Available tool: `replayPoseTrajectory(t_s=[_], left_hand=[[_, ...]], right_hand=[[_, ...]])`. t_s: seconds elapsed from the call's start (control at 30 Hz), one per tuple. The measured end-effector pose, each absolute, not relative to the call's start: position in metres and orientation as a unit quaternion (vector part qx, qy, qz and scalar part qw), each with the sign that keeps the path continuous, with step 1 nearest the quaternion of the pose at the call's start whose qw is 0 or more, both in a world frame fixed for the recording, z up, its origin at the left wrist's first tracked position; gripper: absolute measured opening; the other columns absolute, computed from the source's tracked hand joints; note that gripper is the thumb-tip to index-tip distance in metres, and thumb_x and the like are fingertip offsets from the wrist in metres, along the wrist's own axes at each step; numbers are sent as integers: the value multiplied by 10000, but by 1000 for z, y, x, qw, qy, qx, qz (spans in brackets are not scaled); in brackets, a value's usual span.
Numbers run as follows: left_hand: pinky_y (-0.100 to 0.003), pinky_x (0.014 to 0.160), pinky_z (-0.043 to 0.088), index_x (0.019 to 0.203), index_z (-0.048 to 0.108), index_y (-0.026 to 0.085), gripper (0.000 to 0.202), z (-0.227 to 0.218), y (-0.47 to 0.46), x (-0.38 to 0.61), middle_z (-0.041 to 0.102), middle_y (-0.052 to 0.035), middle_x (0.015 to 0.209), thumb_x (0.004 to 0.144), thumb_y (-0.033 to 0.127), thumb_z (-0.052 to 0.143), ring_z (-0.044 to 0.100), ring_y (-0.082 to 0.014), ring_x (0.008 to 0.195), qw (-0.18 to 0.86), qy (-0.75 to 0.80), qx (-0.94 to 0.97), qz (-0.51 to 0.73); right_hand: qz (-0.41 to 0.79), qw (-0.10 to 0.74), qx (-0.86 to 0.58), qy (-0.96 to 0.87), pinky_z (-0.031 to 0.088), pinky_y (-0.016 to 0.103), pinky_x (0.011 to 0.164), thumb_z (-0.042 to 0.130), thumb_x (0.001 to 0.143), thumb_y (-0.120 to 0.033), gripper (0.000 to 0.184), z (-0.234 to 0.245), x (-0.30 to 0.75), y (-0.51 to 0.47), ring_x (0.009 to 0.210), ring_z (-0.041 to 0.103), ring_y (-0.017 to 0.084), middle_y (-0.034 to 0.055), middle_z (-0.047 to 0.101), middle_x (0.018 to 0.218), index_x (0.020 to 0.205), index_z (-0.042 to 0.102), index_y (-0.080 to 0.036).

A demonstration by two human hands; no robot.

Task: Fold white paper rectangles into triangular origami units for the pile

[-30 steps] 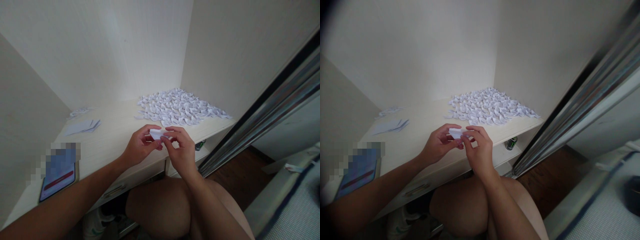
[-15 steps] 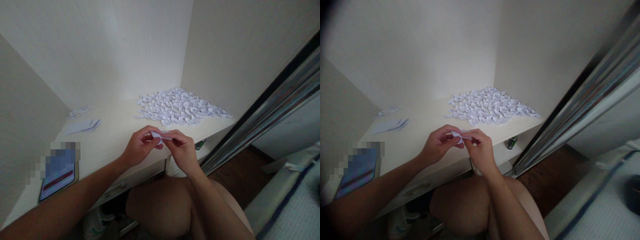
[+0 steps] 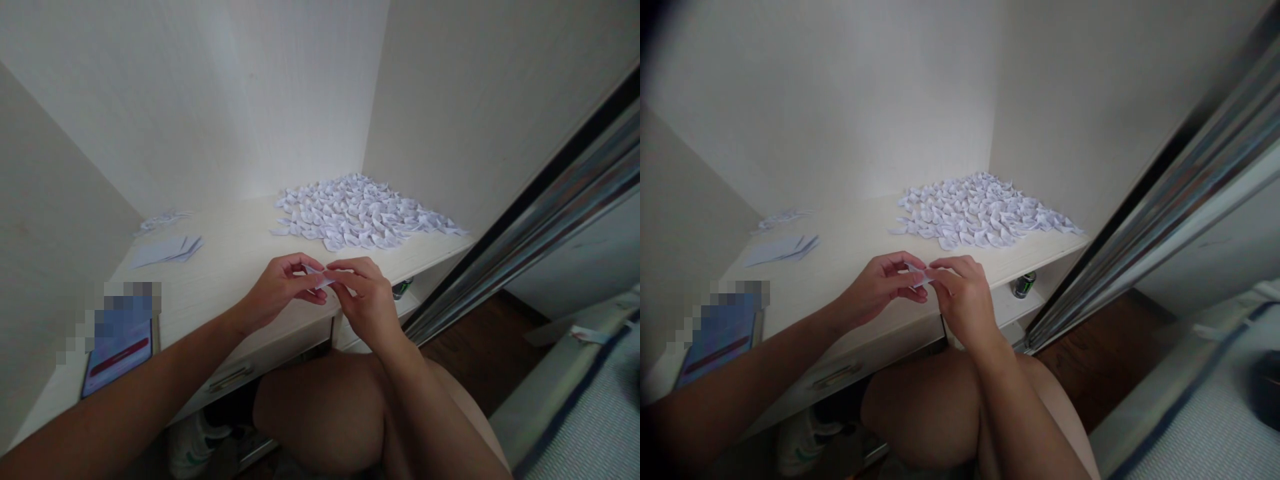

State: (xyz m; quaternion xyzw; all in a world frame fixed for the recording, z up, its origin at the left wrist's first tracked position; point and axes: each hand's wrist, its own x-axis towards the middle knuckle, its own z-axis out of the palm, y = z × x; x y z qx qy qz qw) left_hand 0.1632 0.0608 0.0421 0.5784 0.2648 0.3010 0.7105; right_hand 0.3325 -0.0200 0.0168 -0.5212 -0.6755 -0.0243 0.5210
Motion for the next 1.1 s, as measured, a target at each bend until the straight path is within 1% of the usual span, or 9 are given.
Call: replayPoseTrajectory(t_s=[0.1,0.2,0.27,0.37,0.47,0.63,0.83,0.97,1.1], left_hand=[[-355,759,627,948,713,145,362,40,64,163,739,-45,859,708,347,893,712,-168,755,695,250,608,293],[-318,818,584,957,749,163,403,38,67,163,728,-74,1042,625,289,938,684,-192,931,616,244,672,330],[-308,822,563,922,767,161,332,38,67,163,725,-88,1066,661,304,912,672,-212,980,569,245,701,353],[-288,759,534,874,768,156,240,40,66,164,748,-64,896,769,362,831,670,-184,838,554,264,710,346],[-257,656,495,805,755,155,257,41,64,163,728,-26,749,750,389,848,627,-144,681,572,288,689,339],[-270,707,551,787,756,140,304,38,65,165,739,-33,766,698,397,894,671,-146,710,634,303,618,354],[-295,752,602,749,721,117,344,39,60,169,755,-51,787,663,384,919,707,-150,715,680,299,561,367],[-318,742,625,778,720,116,324,39,57,171,763,-54,788,677,359,909,714,-158,707,655,299,574,389],[-330,717,638,780,703,120,319,37,58,171,764,-47,781,687,353,899,710,-158,686,619,297,590,425]], right_hand=[[10,547,-529,-649,521,420,852,663,906,-143,210,20,331,-20,917,689,240,42,796,921,923,813,-289],[90,587,-542,-594,532,386,829,694,886,-214,138,25,330,-22,865,704,226,31,799,882,857,811,-283],[151,601,-548,-563,530,363,790,725,856,-261,94,27,329,-22,802,700,211,23,797,841,812,807,-270],[237,614,-548,-516,515,337,728,773,800,-315,77,26,327,-21,729,674,190,17,788,777,776,804,-249],[316,641,-537,-448,511,323,664,830,731,-349,143,24,322,-18,674,657,177,20,782,755,809,805,-233],[399,692,-503,-330,557,321,692,883,649,-323,255,21,310,-14,734,725,193,32,802,819,854,779,-213],[346,720,-510,-319,579,323,683,853,688,-327,213,16,302,-10,705,732,197,29,780,757,808,726,-203],[247,724,-532,-364,560,318,676,764,790,-312,124,13,297,-11,688,710,181,32,774,769,852,755,-205],[170,701,-570,-393,526,322,675,727,839,-320,149,13,293,-14,678,677,180,36,773,768,910,804,-213]])
